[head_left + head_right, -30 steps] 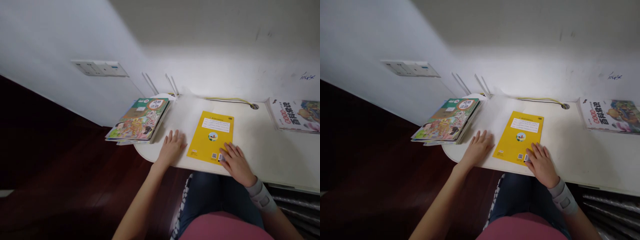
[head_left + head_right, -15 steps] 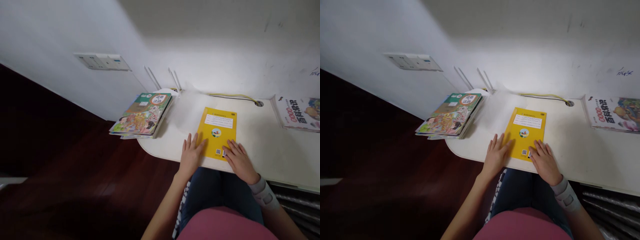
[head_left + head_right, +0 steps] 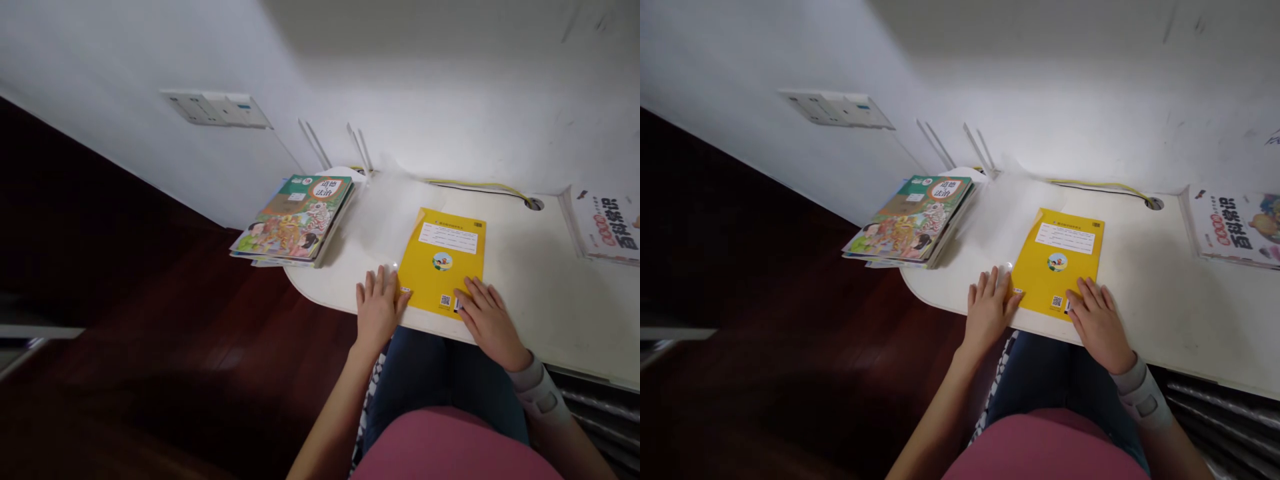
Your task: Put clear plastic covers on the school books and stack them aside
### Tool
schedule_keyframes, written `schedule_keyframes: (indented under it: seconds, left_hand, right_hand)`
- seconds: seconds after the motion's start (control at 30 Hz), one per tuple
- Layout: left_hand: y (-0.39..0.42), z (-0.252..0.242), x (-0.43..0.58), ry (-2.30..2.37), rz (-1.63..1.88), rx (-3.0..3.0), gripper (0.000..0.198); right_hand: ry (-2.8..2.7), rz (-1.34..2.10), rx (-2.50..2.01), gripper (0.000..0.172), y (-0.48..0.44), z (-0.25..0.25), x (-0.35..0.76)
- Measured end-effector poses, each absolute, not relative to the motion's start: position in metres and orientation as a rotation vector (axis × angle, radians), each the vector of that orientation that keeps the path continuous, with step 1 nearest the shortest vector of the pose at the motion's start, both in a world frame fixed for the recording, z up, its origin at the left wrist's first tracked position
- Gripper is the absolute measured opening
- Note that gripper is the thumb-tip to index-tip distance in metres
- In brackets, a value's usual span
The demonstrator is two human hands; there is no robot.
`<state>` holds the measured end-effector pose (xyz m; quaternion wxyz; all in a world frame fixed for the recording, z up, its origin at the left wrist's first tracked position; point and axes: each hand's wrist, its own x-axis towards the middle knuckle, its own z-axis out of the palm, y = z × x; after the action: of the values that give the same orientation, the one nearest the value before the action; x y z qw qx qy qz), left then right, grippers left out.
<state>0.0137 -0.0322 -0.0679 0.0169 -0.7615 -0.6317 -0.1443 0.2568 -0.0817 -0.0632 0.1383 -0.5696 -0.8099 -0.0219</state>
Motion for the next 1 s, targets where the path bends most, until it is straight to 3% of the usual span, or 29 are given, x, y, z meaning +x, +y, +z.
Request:
schedule_keyframes:
  seconds: [0.3,0.63,0.83,1.0]
  left_hand:
    - [-0.034,-0.067,0.016,-2.000,-0.546,-2.394,0.053]
    - [-0.033,-0.039,0.030,-1.801,-0.931,-2.406,0.030]
    - [-0.033,-0.028,0.041,-1.852,-1.260,-2.443,0.027]
    - [-0.035,-0.024,0.040,-1.868,-1.319,-2.397,0.018]
  right_hand:
    - [-2.353,-0.059,-1.643,0.041,-0.081,-0.067,0.258]
    - [-2.346,-0.061,-1.648,0.040,-0.081,-0.066,0.257]
    - [-2.321,-0.043,-1.646,0.040,-0.081,-0.062,0.256]
    - [-2.326,-0.023,-1.650,0.040,-0.082,-0.061,0.255]
